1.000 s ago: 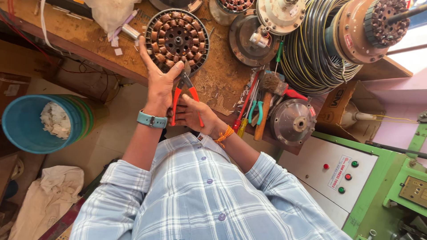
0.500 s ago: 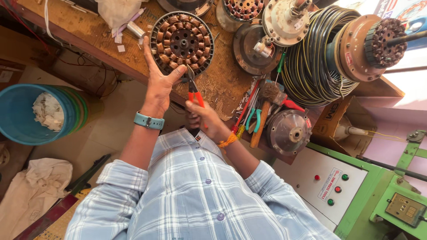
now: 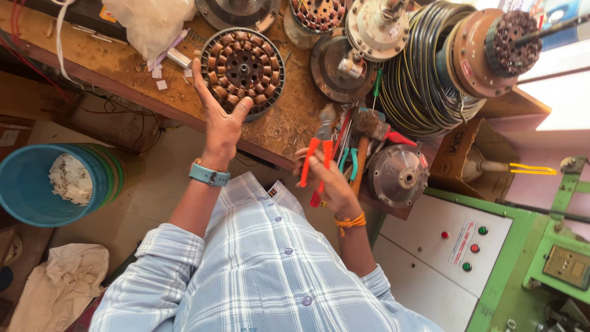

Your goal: The person uses red-handled pliers to trim small protruding wire ends from a circular motor stator assembly. The person rotates the stator to access different slots and continues cutting wire ends throughout the clip.

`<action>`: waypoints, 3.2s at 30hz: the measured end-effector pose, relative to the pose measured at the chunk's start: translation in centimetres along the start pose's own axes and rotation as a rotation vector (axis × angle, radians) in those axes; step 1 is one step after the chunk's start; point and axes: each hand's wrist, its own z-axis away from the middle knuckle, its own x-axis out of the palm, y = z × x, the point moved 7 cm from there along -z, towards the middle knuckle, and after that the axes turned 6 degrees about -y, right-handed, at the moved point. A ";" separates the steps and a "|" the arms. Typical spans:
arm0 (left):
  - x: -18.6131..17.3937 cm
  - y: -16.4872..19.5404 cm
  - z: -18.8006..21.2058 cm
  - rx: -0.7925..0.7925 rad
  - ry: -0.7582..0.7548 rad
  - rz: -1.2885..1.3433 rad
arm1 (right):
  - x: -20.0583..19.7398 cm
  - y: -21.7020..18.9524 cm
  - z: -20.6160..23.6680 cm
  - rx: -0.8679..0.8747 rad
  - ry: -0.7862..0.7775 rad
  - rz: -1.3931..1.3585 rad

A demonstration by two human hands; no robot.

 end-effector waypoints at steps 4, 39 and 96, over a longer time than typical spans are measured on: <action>-0.9 0.1 -1.8 -0.136 -0.137 0.271 | -4.6 -1.4 2.2 -0.115 0.289 0.283; -0.9 -2.4 6.7 -0.747 -0.456 -0.007 | 5.0 -0.7 -2.8 -0.297 0.410 0.385; 2.9 3.0 -12.6 0.471 -0.565 -1.030 | 3.6 6.3 -9.2 -0.535 0.301 0.391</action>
